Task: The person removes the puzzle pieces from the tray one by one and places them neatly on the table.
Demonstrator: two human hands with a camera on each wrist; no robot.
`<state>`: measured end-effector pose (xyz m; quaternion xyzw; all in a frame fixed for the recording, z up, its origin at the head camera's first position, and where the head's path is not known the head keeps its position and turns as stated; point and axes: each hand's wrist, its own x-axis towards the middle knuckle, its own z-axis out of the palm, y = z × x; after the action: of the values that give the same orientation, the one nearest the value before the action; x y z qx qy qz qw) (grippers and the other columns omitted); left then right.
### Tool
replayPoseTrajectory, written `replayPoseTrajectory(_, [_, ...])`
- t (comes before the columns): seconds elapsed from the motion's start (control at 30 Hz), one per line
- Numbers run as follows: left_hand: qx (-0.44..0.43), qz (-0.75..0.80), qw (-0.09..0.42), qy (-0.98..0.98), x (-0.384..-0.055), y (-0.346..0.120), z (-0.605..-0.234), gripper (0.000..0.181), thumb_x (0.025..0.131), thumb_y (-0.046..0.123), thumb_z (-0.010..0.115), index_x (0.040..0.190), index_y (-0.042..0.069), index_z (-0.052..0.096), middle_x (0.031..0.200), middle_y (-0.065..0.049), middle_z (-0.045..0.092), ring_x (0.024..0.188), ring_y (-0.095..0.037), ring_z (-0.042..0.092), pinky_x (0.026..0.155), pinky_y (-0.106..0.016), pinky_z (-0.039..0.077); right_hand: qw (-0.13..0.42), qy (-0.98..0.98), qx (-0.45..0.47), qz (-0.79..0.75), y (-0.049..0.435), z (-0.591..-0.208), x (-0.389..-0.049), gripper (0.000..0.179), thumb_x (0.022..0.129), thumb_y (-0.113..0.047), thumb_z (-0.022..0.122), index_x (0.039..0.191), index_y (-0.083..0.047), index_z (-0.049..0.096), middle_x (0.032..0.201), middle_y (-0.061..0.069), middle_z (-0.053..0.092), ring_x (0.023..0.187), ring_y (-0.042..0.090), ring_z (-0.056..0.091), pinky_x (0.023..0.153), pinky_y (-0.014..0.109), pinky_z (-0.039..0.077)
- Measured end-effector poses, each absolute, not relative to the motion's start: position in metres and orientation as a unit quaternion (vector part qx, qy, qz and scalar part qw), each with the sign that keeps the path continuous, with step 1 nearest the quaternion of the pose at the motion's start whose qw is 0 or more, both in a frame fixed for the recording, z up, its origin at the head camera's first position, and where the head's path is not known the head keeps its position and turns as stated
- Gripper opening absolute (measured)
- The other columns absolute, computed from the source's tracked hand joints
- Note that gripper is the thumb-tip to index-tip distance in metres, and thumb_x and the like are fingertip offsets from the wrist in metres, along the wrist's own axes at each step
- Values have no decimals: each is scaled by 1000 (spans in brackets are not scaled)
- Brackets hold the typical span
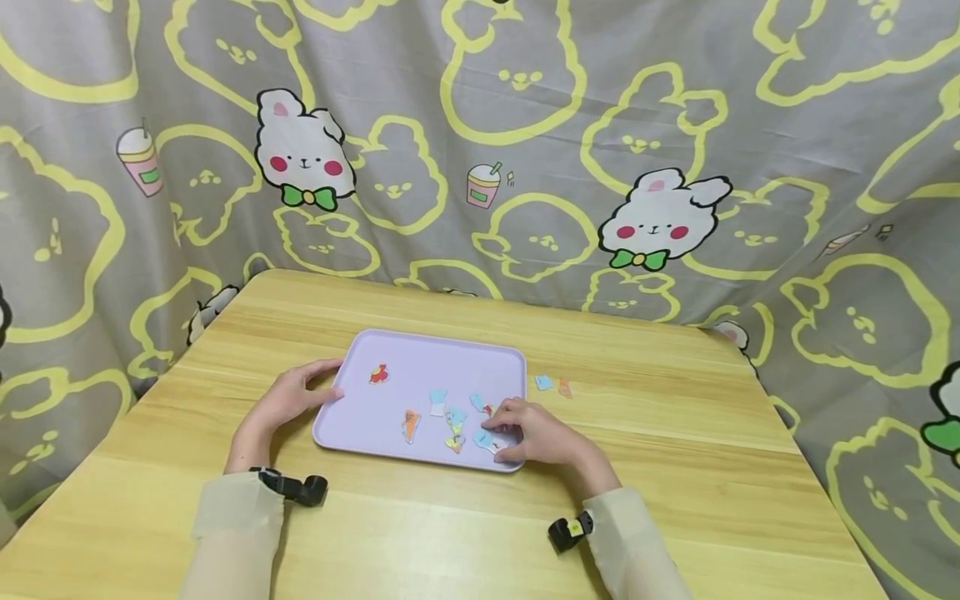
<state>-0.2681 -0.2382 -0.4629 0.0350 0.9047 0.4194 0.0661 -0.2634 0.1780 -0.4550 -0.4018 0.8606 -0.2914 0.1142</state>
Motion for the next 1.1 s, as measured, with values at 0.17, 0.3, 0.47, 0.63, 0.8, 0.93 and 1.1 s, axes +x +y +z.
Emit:
replayPoseTrajectory(0.17, [40, 418, 62, 906, -269, -238, -462, 57, 94, 22, 65, 146, 9, 46, 153, -23, 39, 145, -45, 28, 120, -61, 23, 123, 861, -405, -283, 177, -452, -264, 41, 83, -24, 78, 121, -10, 69, 110, 0, 64, 88, 5, 48, 75, 17, 44])
replayPoseTrajectory(0.3, [43, 416, 62, 906, -270, -238, -462, 57, 94, 22, 65, 146, 9, 46, 153, -23, 40, 145, -46, 29, 119, -61, 24, 133, 858, -409, -281, 178, -450, -265, 42, 83, -23, 78, 122, -10, 69, 110, 1, 63, 88, 7, 48, 74, 18, 44])
replayPoseTrajectory(0.47, [45, 417, 61, 906, -269, -239, -463, 57, 94, 21, 65, 146, 8, 46, 152, -24, 40, 145, -46, 29, 119, -61, 24, 142, 855, -414, -278, 179, -450, -266, 43, 83, -24, 78, 122, -10, 68, 110, 1, 62, 88, 9, 49, 74, 19, 45])
replayPoseTrajectory(0.63, [43, 418, 61, 906, -269, -239, -462, 57, 94, 22, 65, 146, 8, 45, 153, -24, 40, 145, -46, 29, 119, -61, 24, 145, 852, -418, -281, 178, -449, -266, 43, 83, -26, 78, 122, -10, 69, 106, 1, 62, 86, 12, 50, 72, 20, 46])
replayPoseTrajectory(0.8, [48, 419, 61, 904, -268, -239, -462, 57, 94, 20, 65, 146, 8, 46, 152, -24, 40, 145, -46, 29, 119, -61, 24, 155, 847, -422, -285, 179, -448, -266, 45, 83, -22, 78, 125, -8, 67, 109, 2, 62, 89, 12, 50, 74, 20, 45])
replayPoseTrajectory(0.93, [48, 419, 62, 905, -268, -239, -461, 57, 94, 20, 65, 146, 7, 46, 153, -25, 39, 145, -46, 28, 119, -61, 24, 164, 844, -423, -285, 179, -447, -267, 47, 84, -19, 77, 127, -7, 65, 112, 3, 61, 92, 12, 49, 76, 18, 44])
replayPoseTrajectory(1.1, [44, 420, 63, 904, -268, -239, -461, 57, 94, 20, 64, 146, 7, 45, 153, -24, 39, 145, -46, 28, 119, -61, 24, 168, 845, -422, -283, 179, -447, -268, 45, 84, -19, 77, 127, -8, 66, 109, 2, 61, 91, 11, 48, 77, 18, 43])
